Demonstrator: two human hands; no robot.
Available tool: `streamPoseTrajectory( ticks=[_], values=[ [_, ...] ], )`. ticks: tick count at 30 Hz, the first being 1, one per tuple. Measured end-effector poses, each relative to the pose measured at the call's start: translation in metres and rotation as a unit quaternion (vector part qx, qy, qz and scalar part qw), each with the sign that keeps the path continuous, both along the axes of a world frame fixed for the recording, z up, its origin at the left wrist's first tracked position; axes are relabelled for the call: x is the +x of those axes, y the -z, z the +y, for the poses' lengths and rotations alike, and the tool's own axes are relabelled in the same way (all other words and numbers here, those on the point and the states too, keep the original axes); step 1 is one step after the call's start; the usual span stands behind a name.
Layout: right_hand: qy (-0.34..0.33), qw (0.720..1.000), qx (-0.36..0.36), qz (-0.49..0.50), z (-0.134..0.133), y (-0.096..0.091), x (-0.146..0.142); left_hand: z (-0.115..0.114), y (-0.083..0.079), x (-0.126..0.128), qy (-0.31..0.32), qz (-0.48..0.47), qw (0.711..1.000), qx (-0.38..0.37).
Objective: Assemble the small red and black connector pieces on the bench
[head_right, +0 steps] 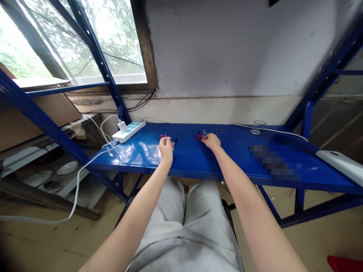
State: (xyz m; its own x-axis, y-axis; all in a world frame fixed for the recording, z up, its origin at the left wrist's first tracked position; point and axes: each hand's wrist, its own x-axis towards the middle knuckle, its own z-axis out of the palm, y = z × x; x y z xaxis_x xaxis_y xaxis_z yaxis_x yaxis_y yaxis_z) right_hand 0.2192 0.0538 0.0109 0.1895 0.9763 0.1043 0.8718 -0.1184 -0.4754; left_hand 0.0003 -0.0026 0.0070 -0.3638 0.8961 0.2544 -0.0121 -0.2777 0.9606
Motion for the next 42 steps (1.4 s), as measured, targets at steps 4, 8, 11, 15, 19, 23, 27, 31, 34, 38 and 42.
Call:
streamPoseTrajectory(
  ticks=[4, 8, 11, 15, 19, 23, 27, 31, 34, 38, 42],
  values=[
    [-0.019, 1.000, -0.024, -0.003, 0.003, -0.003, 0.003, 0.005, -0.001, -0.004, -0.072, -0.113, 0.991, -0.002],
    [-0.020, 0.998, -0.059, -0.021, -0.001, -0.011, 0.003, 0.008, -0.001, -0.007, -0.087, -0.172, 0.981, -0.019],
    [0.006, 0.996, -0.077, -0.042, -0.015, -0.022, -0.004, 0.007, -0.003, -0.006, -0.084, -0.179, 0.980, -0.014],
    [-0.008, 0.997, -0.020, -0.068, -0.038, -0.033, -0.027, 0.005, -0.005, -0.005, -0.079, -0.179, 0.981, -0.013],
    [-0.136, 0.990, 0.034, -0.020, -0.046, -0.031, -0.063, 0.005, -0.005, -0.004, -0.079, -0.203, 0.976, 0.000],
    [-0.234, 0.970, 0.069, 0.001, -0.036, -0.015, -0.100, 0.006, -0.005, -0.004, -0.082, -0.218, 0.972, 0.012],
    [-0.224, 0.971, 0.069, -0.047, -0.026, -0.005, -0.126, 0.007, -0.004, -0.003, -0.076, -0.223, 0.972, 0.015],
    [-0.189, 0.977, 0.041, -0.086, -0.022, -0.005, -0.141, 0.010, 0.000, -0.004, -0.070, -0.215, 0.974, 0.015],
    [-0.172, 0.980, 0.040, -0.095, -0.022, -0.005, -0.144, 0.012, 0.002, -0.004, -0.069, -0.210, 0.975, 0.014],
    [-0.161, 0.980, 0.058, -0.102, -0.024, 0.000, -0.143, 0.011, 0.001, -0.004, -0.071, -0.200, 0.977, 0.001],
    [-0.155, 0.981, 0.085, -0.079, -0.022, 0.007, -0.137, 0.007, -0.001, -0.004, -0.062, -0.186, 0.981, 0.005]
  ],
)
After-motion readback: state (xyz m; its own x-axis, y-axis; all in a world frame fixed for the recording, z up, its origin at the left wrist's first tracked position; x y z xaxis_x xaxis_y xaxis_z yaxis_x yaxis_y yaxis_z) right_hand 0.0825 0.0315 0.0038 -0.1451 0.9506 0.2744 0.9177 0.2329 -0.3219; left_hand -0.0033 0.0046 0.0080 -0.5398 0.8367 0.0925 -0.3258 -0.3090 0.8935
